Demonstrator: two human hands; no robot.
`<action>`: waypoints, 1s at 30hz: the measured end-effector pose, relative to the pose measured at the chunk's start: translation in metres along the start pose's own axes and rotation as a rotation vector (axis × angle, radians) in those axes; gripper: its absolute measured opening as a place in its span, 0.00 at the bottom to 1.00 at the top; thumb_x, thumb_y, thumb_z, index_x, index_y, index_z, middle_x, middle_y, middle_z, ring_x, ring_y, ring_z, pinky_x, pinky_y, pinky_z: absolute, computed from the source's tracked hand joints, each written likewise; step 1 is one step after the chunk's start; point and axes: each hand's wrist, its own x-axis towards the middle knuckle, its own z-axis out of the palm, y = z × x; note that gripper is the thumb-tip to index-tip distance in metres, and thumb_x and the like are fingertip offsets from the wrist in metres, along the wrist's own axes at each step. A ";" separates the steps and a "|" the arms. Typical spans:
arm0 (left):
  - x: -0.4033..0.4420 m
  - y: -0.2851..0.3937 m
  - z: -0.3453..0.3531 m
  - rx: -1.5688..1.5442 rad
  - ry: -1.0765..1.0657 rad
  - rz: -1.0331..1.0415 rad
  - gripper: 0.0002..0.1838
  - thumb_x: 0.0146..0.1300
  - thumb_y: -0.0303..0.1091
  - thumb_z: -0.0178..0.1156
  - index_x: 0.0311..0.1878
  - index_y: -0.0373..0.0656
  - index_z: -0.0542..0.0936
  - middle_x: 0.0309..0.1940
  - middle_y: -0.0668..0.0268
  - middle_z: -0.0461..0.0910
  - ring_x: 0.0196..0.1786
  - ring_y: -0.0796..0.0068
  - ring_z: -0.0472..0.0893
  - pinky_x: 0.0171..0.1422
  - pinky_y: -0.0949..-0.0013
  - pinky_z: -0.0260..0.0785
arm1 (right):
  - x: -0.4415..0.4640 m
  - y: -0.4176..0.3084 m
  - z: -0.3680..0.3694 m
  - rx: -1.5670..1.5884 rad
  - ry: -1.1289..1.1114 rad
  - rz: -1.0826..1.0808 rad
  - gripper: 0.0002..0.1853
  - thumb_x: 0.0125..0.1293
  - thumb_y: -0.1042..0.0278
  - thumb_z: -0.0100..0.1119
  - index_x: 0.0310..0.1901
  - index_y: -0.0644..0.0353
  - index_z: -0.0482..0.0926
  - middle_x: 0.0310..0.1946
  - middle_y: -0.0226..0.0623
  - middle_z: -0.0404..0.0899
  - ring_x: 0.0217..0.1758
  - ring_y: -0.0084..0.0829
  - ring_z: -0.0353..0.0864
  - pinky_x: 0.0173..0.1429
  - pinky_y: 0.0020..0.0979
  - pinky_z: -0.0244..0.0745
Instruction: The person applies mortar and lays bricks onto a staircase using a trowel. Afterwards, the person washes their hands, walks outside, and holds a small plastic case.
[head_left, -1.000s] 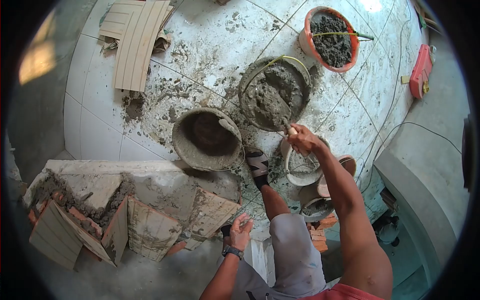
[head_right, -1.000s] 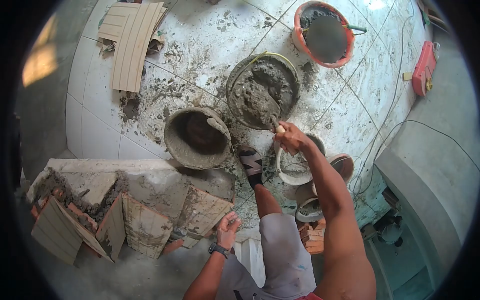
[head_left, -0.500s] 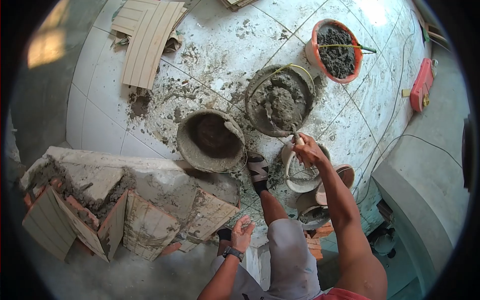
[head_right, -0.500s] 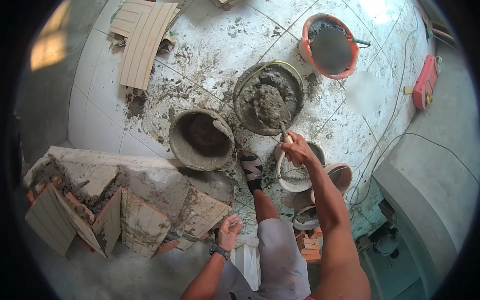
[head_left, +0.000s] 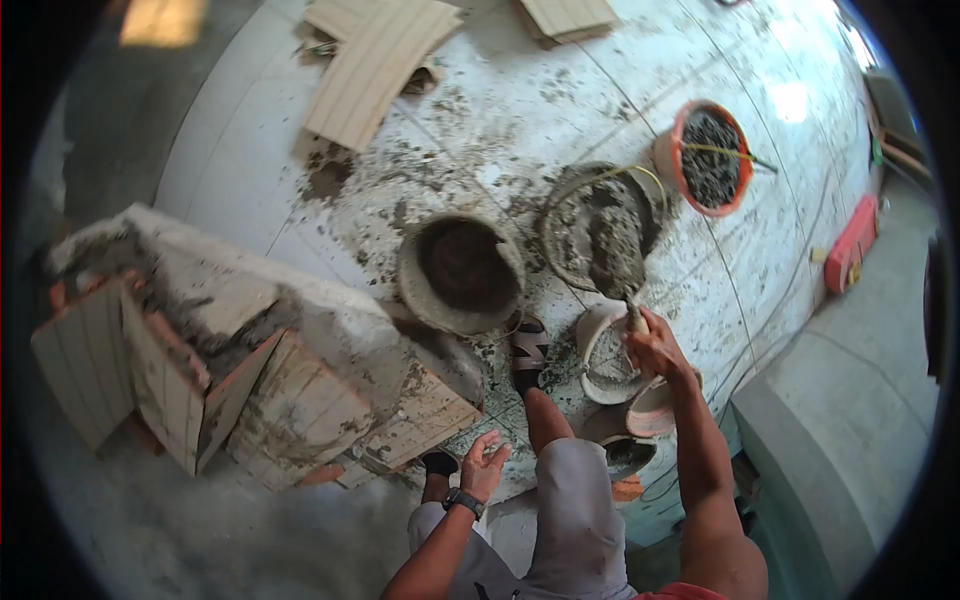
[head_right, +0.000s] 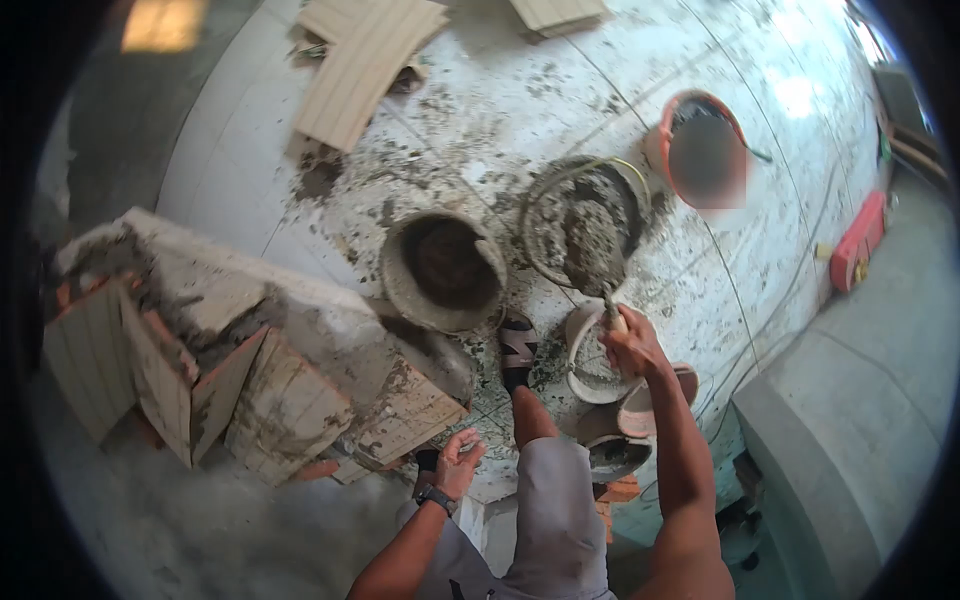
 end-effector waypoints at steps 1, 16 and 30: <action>-0.005 0.008 0.001 -0.028 0.001 -0.006 0.27 0.64 0.37 0.66 0.64 0.41 0.71 0.56 0.60 0.77 0.50 0.73 0.81 0.51 0.70 0.74 | -0.010 -0.006 0.003 -0.043 -0.009 -0.013 0.15 0.57 0.69 0.62 0.45 0.60 0.73 0.22 0.28 0.71 0.17 0.22 0.71 0.21 0.28 0.68; -0.062 -0.061 -0.069 -0.374 0.201 0.208 0.32 0.64 0.51 0.64 0.65 0.42 0.69 0.61 0.55 0.74 0.57 0.61 0.79 0.59 0.63 0.74 | -0.183 -0.152 0.231 -0.745 -0.449 -0.067 0.14 0.54 0.67 0.62 0.39 0.61 0.71 0.21 0.33 0.75 0.18 0.25 0.76 0.21 0.29 0.73; -0.168 -0.320 -0.292 -0.858 0.541 0.104 0.28 0.65 0.43 0.65 0.61 0.36 0.72 0.55 0.54 0.78 0.59 0.65 0.78 0.62 0.65 0.71 | -0.175 -0.031 0.717 -0.983 -0.993 -0.013 0.17 0.64 0.72 0.57 0.55 0.60 0.70 0.31 0.38 0.77 0.25 0.27 0.77 0.25 0.31 0.75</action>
